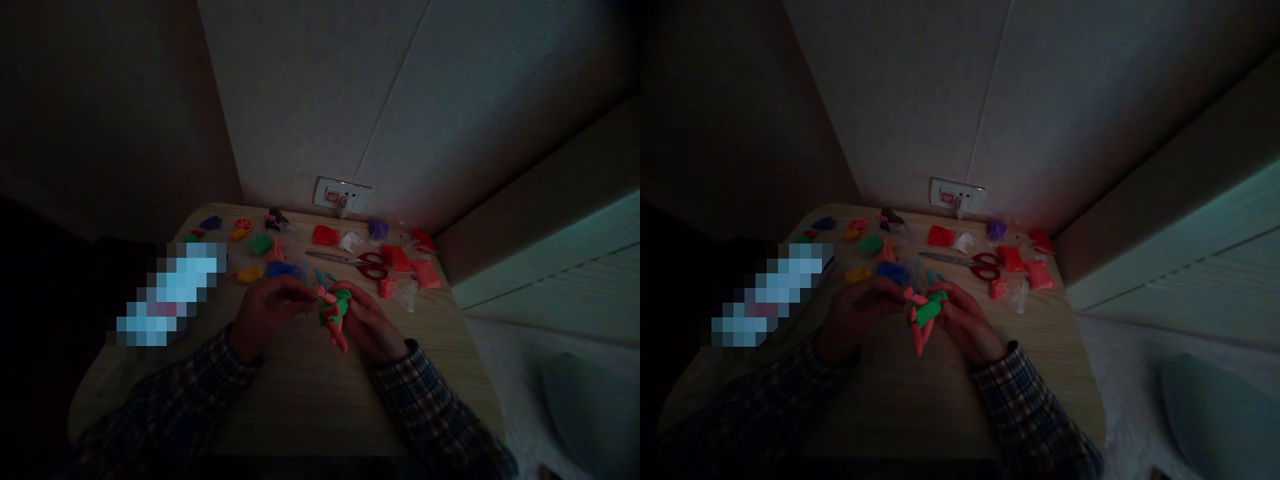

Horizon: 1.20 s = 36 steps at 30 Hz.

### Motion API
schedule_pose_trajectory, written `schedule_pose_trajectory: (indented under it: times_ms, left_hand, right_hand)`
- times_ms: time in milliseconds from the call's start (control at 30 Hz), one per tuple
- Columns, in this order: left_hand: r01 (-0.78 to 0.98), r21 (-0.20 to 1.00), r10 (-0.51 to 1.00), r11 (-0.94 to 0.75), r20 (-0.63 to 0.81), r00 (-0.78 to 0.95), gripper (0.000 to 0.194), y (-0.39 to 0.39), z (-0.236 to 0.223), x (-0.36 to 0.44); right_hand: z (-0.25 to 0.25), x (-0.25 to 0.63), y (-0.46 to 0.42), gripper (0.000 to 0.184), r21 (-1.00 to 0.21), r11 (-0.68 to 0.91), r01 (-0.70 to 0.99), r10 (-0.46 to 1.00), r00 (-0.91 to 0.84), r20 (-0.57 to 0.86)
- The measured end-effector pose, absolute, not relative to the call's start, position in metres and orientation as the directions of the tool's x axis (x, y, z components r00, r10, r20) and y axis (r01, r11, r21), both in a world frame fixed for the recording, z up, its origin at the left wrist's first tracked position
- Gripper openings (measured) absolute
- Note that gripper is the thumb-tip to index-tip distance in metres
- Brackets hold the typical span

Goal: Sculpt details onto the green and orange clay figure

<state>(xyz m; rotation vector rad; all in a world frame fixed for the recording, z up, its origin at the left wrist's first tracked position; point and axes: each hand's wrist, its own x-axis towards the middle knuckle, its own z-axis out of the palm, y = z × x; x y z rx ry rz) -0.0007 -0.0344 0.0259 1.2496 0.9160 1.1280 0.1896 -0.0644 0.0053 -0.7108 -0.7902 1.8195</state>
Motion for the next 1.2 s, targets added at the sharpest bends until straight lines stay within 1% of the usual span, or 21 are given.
schedule_pose_trajectory:
  times_ms: [67, 233, 467, 667, 733, 800, 900, 967, 1200]
  left_hand:
    - [-0.139, 0.990, 0.972, -0.015, 0.047, 0.229, 0.013, -0.034, 0.026, 0.000]
    - [-0.144, 0.989, 0.971, -0.039, 0.072, 0.227, 0.015, -0.033, 0.026, 0.000]
    - [-0.150, 0.987, 0.972, 0.050, -0.014, 0.236, 0.018, -0.031, 0.017, -0.001]
    - [-0.138, 0.982, 0.964, 0.128, -0.090, 0.250, 0.016, -0.026, 0.014, -0.001]
    - [-0.127, 0.985, 0.962, 0.116, -0.080, 0.261, 0.014, -0.026, 0.014, -0.001]
    - [-0.114, 0.991, 0.966, 0.073, -0.041, 0.256, 0.015, -0.026, 0.015, -0.001]
    - [-0.091, 0.996, 0.979, 0.000, 0.018, 0.204, 0.013, -0.026, 0.014, -0.001]
    - [-0.094, 0.996, 0.984, -0.004, 0.021, 0.178, 0.010, -0.026, 0.014, -0.002]
    - [-0.148, 0.982, 0.978, 0.114, -0.085, 0.193, 0.016, -0.025, 0.014, -0.002]
  right_hand:
    - [0.005, 0.190, -0.064, 0.032, -0.774, -0.307, -0.554, 0.932, -0.341, -0.125]
    - [0.005, 0.190, -0.065, 0.033, -0.773, -0.315, -0.550, 0.931, -0.339, -0.137]
    - [0.005, 0.191, -0.065, 0.033, -0.784, -0.289, -0.549, 0.936, -0.333, -0.112]
    - [-0.001, 0.191, -0.061, 0.032, -0.743, -0.286, -0.605, 0.940, -0.328, -0.095]
    - [-0.002, 0.192, -0.059, 0.030, -0.732, -0.271, -0.625, 0.946, -0.314, -0.082]
    - [-0.003, 0.192, -0.059, 0.029, -0.731, -0.259, -0.632, 0.948, -0.309, -0.068]
    - [-0.004, 0.193, -0.059, 0.030, -0.742, -0.256, -0.620, 0.947, -0.316, -0.062]
    - [-0.004, 0.192, -0.060, 0.032, -0.752, -0.248, -0.611, 0.948, -0.314, -0.058]
    - [-0.002, 0.191, -0.061, 0.030, -0.772, -0.239, -0.589, 0.944, -0.328, -0.042]
